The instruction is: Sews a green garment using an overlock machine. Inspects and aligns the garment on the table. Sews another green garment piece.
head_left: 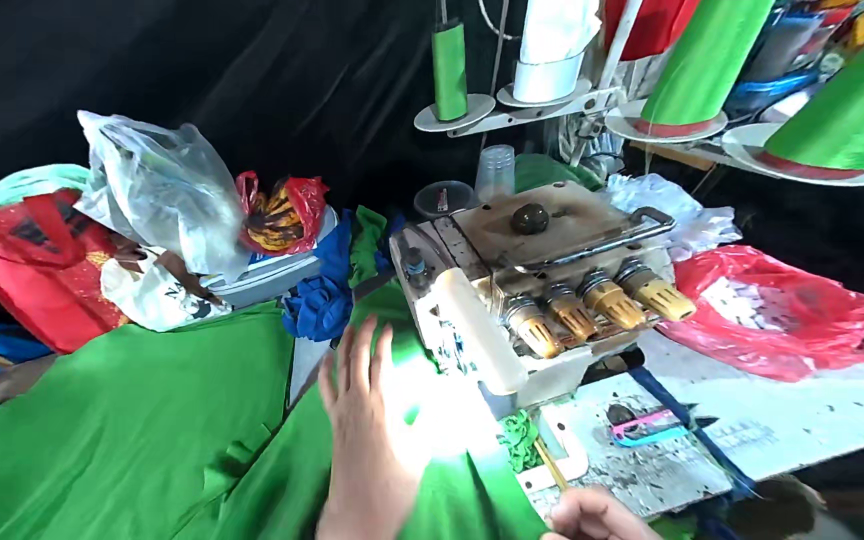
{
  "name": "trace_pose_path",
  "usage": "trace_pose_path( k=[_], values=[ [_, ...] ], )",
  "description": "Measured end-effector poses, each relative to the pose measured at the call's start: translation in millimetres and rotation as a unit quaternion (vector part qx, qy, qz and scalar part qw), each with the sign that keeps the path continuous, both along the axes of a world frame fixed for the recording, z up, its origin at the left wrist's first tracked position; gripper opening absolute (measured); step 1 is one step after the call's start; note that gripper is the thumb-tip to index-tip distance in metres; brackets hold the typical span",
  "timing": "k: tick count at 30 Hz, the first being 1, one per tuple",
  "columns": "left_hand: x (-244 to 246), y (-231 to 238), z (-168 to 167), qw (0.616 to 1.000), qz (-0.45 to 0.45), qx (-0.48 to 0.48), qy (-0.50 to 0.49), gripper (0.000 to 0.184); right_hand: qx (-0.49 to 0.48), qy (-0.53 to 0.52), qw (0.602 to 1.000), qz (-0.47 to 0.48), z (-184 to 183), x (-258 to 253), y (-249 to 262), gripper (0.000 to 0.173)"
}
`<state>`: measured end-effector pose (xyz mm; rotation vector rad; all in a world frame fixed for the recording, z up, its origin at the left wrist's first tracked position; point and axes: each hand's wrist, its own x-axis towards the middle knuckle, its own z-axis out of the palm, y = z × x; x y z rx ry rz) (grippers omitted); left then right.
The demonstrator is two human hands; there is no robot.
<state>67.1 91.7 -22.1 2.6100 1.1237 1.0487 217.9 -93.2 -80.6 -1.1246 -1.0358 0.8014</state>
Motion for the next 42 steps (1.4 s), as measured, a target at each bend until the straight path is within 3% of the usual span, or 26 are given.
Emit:
trace_pose_path(
  k=[3,6,9,14,20,24,32,38,42],
  values=[
    [-4,-55,8,0.999,0.028,0.007,0.017,0.055,0.006,0.013,1.000,-0.010,-1,-6,7,0.016],
    [-4,-77,-15,0.997,0.021,-0.025,0.070,0.063,0.000,0.013,1.000,-0.024,3,-7,10,0.016],
    [-9,-61,-29,0.999,0.009,0.000,0.054,0.067,0.002,0.013,1.000,-0.026,3,-5,13,0.016],
    [-11,-37,-21,0.999,-0.024,-0.023,0.030,0.053,0.004,0.022,0.998,-0.058,13,-2,27,0.016],
    [-20,10,-17,0.988,-0.133,-0.076,-0.013,0.047,0.002,-0.046,0.997,-0.069,25,-2,51,0.021],
    [-20,56,-12,0.985,-0.169,-0.041,0.017,0.045,-0.043,-0.109,0.989,-0.094,41,-5,70,0.030],
    [-2,108,1,0.985,-0.160,0.003,0.060,0.042,-0.035,-0.109,0.988,-0.099,32,-9,67,0.017],
    [-39,97,2,0.995,-0.076,-0.066,0.013,0.032,0.052,-0.169,0.982,-0.063,22,-14,45,0.015],
    [-100,46,-1,0.998,-0.041,0.028,0.034,0.029,0.124,-0.243,0.960,-0.055,34,-19,44,0.015]
  ],
)
